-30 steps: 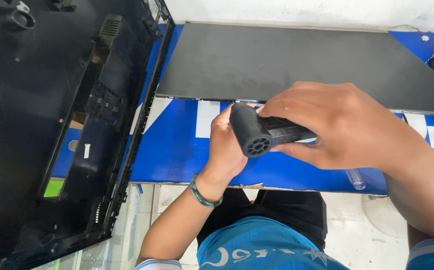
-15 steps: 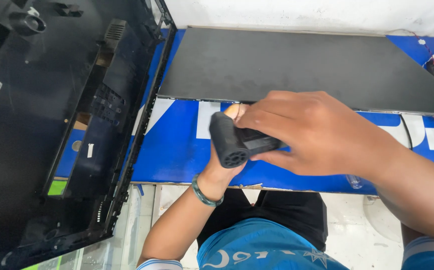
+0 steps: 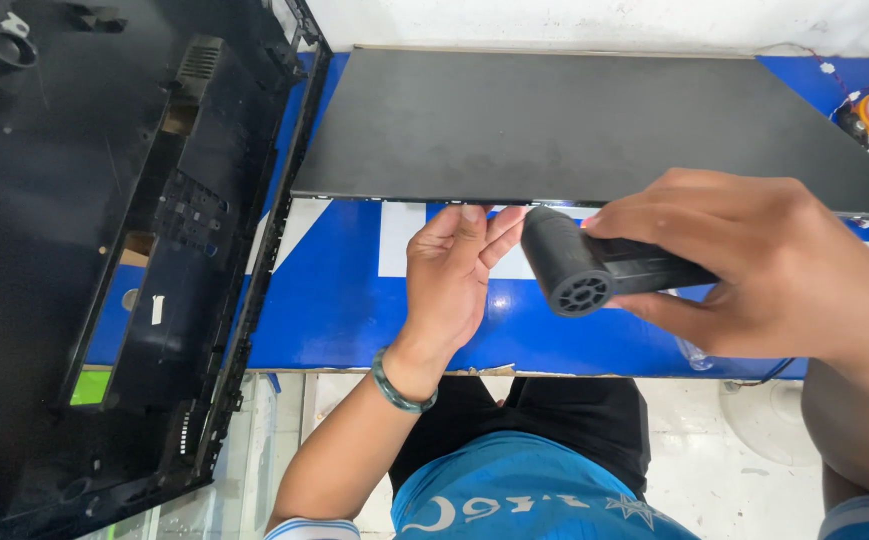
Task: Disassembling a computer monitor by removing screws, prying the frame, and using a heat gun to remove the panel.
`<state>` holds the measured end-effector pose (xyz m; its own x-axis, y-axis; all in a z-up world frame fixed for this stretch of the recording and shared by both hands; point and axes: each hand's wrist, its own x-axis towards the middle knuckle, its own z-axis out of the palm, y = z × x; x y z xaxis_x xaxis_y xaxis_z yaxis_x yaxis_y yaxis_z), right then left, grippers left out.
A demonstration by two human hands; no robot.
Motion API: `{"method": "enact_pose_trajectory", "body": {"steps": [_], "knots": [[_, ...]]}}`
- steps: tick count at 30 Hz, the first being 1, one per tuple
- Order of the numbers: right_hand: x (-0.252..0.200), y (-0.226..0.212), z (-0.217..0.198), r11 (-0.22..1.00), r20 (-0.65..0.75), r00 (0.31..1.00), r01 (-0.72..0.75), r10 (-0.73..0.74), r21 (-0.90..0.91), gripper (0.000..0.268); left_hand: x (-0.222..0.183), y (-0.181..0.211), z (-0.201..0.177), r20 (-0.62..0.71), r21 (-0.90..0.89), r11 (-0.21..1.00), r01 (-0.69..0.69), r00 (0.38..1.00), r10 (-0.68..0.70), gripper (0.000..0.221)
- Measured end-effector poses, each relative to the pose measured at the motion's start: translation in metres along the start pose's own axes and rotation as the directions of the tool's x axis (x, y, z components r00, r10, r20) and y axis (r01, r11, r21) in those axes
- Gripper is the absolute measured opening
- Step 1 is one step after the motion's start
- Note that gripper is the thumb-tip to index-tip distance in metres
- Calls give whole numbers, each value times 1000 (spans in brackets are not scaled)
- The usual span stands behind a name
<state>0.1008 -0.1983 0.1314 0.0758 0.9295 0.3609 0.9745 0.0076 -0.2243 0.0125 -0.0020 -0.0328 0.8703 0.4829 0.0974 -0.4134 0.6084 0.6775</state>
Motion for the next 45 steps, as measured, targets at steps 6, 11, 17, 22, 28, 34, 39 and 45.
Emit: {"method": "enact_pose_trajectory", "body": {"steps": [6, 11, 17, 22, 28, 34, 39, 45], "knots": [[-11, 6, 2, 999, 28, 1000, -8, 9, -51, 48, 1, -3, -2, 10, 2, 1000, -6, 1000, 5, 26], [-20, 8, 2, 993, 42, 999, -20, 25, -118, 49, 1, -3, -3, 4, 9, 1000, -4, 1000, 4, 25], [-32, 11, 2, 992, 16, 999, -26, 28, -121, 51, 0, -2, -2, 8, 29, 1000, -1, 1000, 0, 29], [-38, 12, -1, 994, -8, 998, -70, 70, -87, 49, -1, 1, -1, 14, 64, 998, 1, 1000, -2, 29], [-55, 20, -5, 994, -25, 995, -102, 101, -49, 53, 0, 0, 0, 16, 90, 996, -12, 1000, 10, 26], [-59, 23, -9, 991, -6, 993, -120, 120, -67, 53, 1, -3, -1, -46, 86, 996, 2, 999, 2, 23], [-40, 15, -7, 997, -4, 997, -72, 72, -17, 48, 0, -2, -1, -33, 95, 995, -2, 999, 6, 23], [-21, 13, -2, 998, -12, 999, -42, 43, 38, 53, 1, -3, -3, -6, 80, 997, -8, 1000, 9, 24]]}}
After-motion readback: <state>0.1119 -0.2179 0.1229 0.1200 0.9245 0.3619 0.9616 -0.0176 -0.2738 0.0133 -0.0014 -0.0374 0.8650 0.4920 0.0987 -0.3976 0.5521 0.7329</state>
